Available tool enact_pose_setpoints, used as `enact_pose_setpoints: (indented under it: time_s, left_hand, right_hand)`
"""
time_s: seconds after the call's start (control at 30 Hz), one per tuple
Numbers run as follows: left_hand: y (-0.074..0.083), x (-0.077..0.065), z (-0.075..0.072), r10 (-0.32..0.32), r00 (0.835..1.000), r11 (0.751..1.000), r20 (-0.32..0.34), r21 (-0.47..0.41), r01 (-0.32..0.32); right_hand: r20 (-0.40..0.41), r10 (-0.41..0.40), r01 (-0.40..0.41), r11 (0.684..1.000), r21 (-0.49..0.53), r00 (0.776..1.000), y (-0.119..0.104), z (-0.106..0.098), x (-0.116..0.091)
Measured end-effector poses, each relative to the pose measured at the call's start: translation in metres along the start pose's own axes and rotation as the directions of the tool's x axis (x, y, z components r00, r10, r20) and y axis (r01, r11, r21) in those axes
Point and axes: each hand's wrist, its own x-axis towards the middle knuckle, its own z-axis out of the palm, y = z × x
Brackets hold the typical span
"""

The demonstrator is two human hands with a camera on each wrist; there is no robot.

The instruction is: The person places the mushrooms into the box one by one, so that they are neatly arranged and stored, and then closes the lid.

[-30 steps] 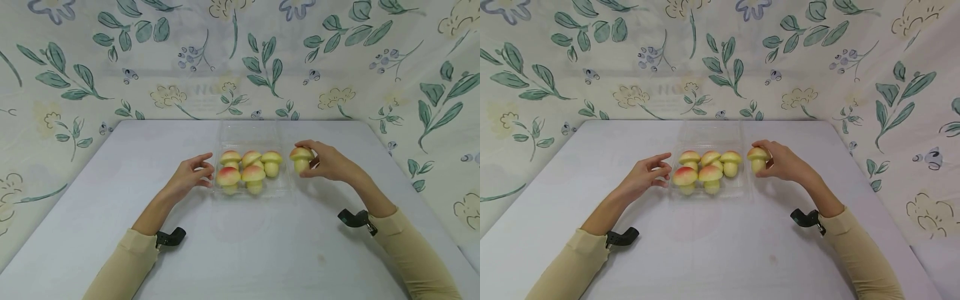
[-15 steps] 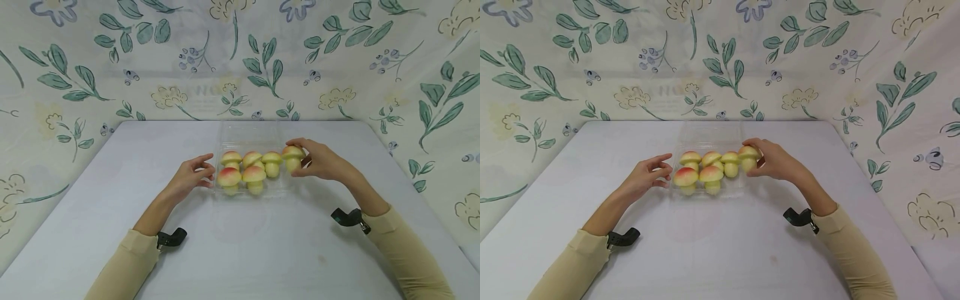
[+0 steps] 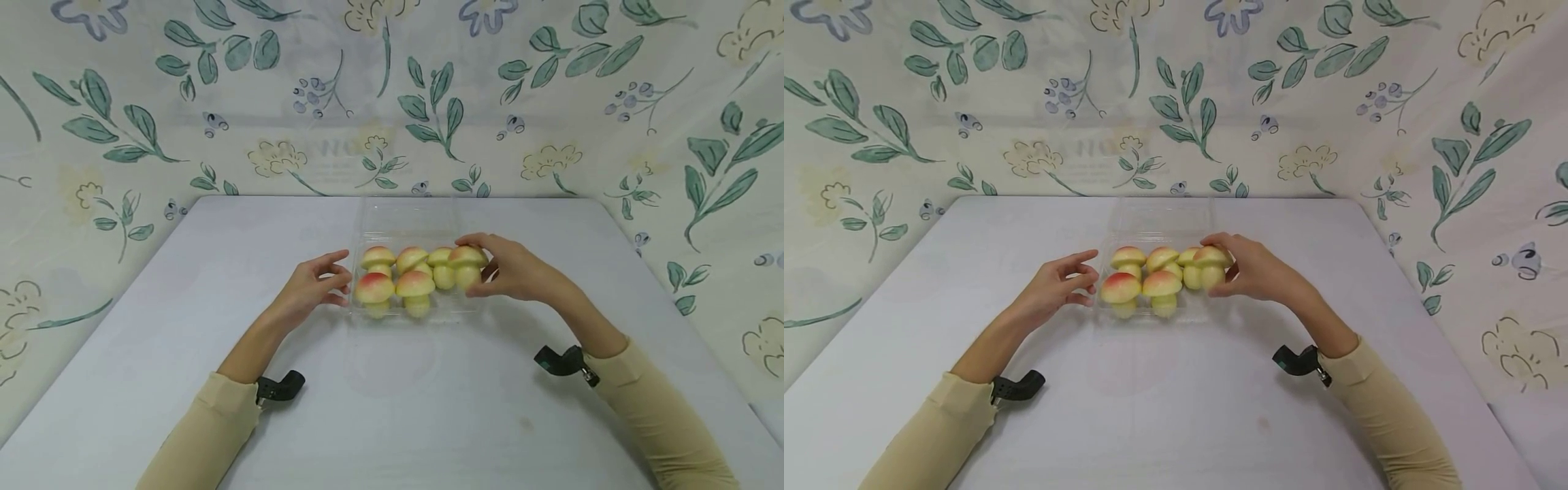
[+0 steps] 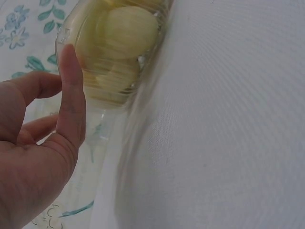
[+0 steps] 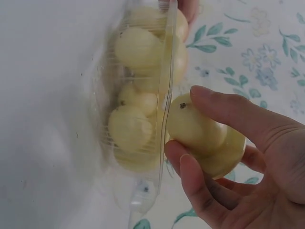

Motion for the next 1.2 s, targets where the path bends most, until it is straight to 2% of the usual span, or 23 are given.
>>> enact_pose_setpoints:
  time_s: [0.57,1.03,1.2]
  left_hand:
    - [-0.002,0.002,0.0,-0.007,1.0,1.0,0.0,0.002,0.007]
    - [0.002,0.001,0.0,-0.005,1.0,1.0,-0.002,-0.008,0.005]
    - [0.002,0.001,0.0,-0.007,1.0,1.0,-0.005,0.0,0.007]
  right_hand:
    - [0.026,-0.06,0.059,0.998,0.028,0.998,-0.006,0.017,0.006]
    - [0.023,-0.015,0.015,1.0,-0.025,1.0,-0.009,0.019,0.004]
    - [0.031,0.006,-0.006,1.0,-0.016,1.0,-0.008,0.019,0.004]
